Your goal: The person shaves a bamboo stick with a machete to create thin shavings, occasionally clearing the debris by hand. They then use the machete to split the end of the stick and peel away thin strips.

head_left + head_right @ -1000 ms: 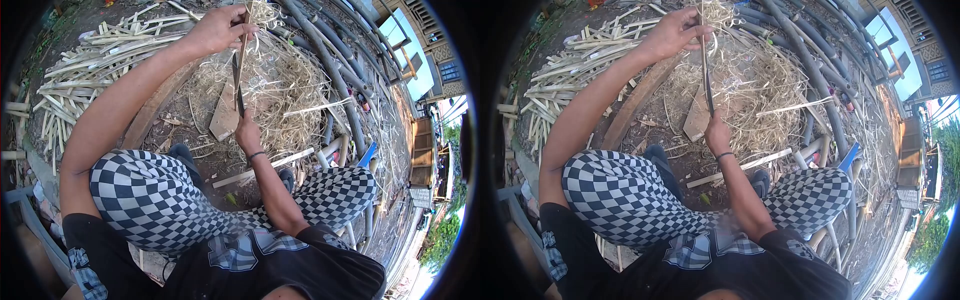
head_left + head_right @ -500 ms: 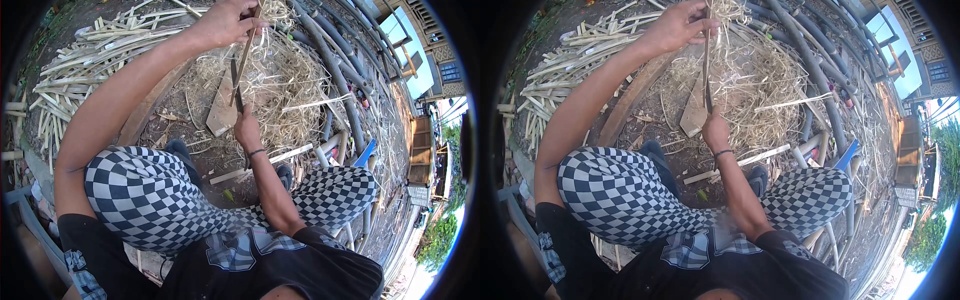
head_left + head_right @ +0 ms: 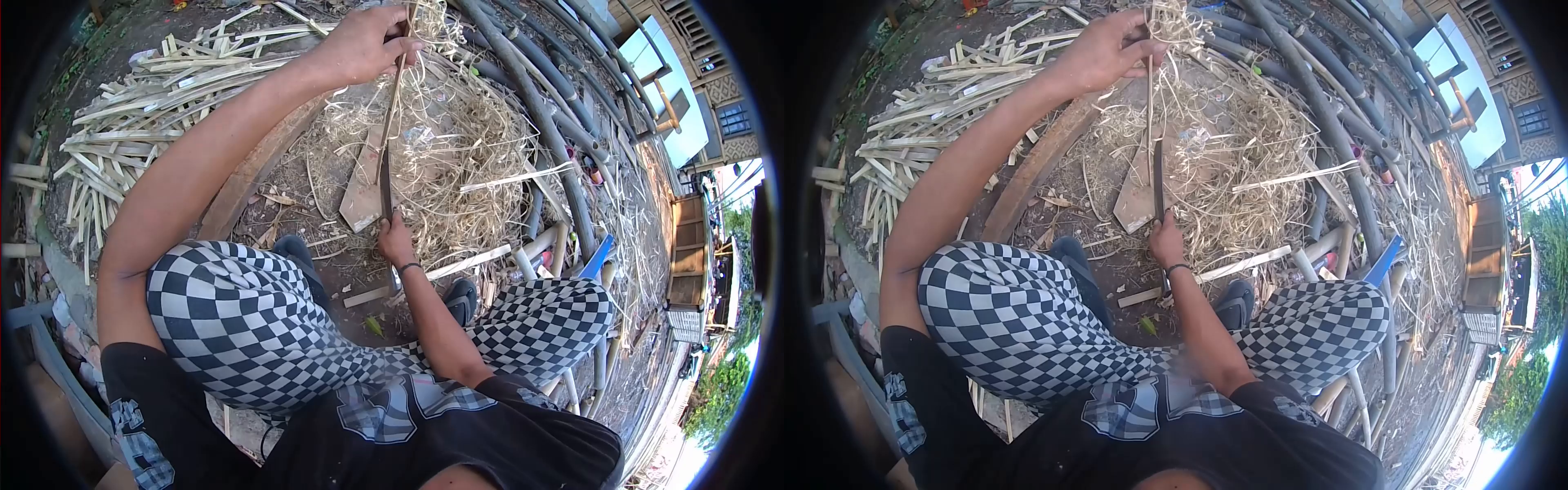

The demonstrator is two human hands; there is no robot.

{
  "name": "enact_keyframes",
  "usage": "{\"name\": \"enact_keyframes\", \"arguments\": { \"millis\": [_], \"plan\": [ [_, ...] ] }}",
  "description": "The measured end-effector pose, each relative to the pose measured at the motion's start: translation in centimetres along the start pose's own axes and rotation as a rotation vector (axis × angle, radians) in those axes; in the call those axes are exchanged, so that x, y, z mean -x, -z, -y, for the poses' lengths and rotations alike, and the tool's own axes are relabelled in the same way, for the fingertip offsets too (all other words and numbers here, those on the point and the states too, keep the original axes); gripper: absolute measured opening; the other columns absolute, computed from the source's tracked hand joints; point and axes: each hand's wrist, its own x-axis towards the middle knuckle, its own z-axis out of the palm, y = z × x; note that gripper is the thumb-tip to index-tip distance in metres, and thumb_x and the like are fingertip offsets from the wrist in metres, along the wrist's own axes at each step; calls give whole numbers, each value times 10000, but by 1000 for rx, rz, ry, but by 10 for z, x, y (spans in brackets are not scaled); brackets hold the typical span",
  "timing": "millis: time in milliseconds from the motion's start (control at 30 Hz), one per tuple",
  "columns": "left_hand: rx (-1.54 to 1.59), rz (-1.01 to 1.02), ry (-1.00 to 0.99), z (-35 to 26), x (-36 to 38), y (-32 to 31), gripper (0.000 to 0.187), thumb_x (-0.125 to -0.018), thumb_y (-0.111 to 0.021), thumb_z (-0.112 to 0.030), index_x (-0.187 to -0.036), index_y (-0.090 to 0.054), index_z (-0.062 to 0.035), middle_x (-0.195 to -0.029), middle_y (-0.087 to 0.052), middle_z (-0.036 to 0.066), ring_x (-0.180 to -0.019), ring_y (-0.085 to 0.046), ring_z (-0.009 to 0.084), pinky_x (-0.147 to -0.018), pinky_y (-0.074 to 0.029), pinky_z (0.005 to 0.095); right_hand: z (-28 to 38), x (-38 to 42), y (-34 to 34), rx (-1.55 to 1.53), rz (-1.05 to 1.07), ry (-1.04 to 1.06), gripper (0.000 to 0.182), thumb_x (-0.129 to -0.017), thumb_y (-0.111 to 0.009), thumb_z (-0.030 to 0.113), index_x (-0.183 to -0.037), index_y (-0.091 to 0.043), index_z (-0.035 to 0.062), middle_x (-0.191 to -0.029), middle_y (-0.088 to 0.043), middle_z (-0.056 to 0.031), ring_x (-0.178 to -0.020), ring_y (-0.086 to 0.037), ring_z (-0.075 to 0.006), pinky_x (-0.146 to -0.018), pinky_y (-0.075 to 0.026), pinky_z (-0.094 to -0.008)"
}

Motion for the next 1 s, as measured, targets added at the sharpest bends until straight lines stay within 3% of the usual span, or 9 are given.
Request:
{"name": "enact_keyframes", "arguments": {
  "millis": [133,300,367,567,767,833,867,900,1000],
  "plan": [
    [213,-65,-208,16,2,-14,174,-1013,-560,-215,-1081,-642,-76,-922,-761,46,-950,-719,191,-906,-532,394,-13,-23,-3,-290,261,-183,284,-1034,-500,300,-1080,-530,22,-674,-664,-132,-420,-602,-193,-369,-438,-328],
    [282,1,-245,16,6,-10,206,-1014,-558,-169,-1151,-626,-32,-941,-755,78,-940,-726,189,-892,-560,380,69,-23,84,-547,304,-295,263,-1047,-470,248,-1001,-543,0,-596,-613,-90,-393,-582,-185,-360,-427,-315],
    [359,30,-254,17,7,-10,220,-1012,-566,-158,-1175,-620,-21,-950,-750,94,-933,-727,179,-869,-573,360,85,-30,99,-393,106,-23,263,-1017,-493,182,-1071,-575,-62,-649,-627,-253,-607,-651,-434,-539,-488,-492],
    [376,109,-286,10,12,-9,212,-1007,-555,-90,-1198,-597,-8,-1080,-699,121,-1035,-693,205,-956,-585,357,180,-8,192,-418,-166,213,264,-1017,-499,174,-1094,-554,-72,-668,-610,-283,-628,-631,-475,-550,-464,-526],
    [596,189,-252,25,11,-11,242,-1024,-540,-117,-1227,-571,11,-1021,-716,145,-978,-720,217,-945,-590,387,122,-24,140,-294,-54,205,222,-996,-507,141,-1093,-565,-50,-733,-630,-308,-740,-643,-497,-627,-478,-552],
    [599,166,-211,27,12,-5,241,-1025,-537,-110,-1226,-569,18,-1057,-702,147,-987,-714,231,-970,-576,405,125,-24,148,-389,11,196,221,-1003,-512,158,-1075,-568,-44,-702,-632,-271,-687,-665,-443,-595,-489,-496],
    [583,229,-242,32,10,-2,238,-1029,-510,-85,-1243,-554,8,-1077,-686,135,-1019,-706,240,-985,-574,404,148,-15,170,-500,10,171,279,-1031,-549,259,-947,-574,-6,-631,-576,-65,-526,-541,-122,-501,-427,-322],
    [566,289,-278,34,10,-1,241,-1033,-483,-59,-1260,-539,-2,-1097,-670,124,-1051,-697,248,-999,-571,402,151,-19,173,-512,-4,197,280,-1044,-536,257,-934,-568,1,-602,-550,-46,-506,-520,-110,-481,-412,-301],
    [549,311,-275,40,8,3,259,-1031,-461,-40,-1278,-523,6,-1175,-650,140,-1056,-696,264,-1028,-553,415,166,-18,183,-480,-30,197,258,-1020,-532,216,-1065,-607,-27,-688,-629,-218,-633,-669,-350,-582,-481,-415]
  ]
}}
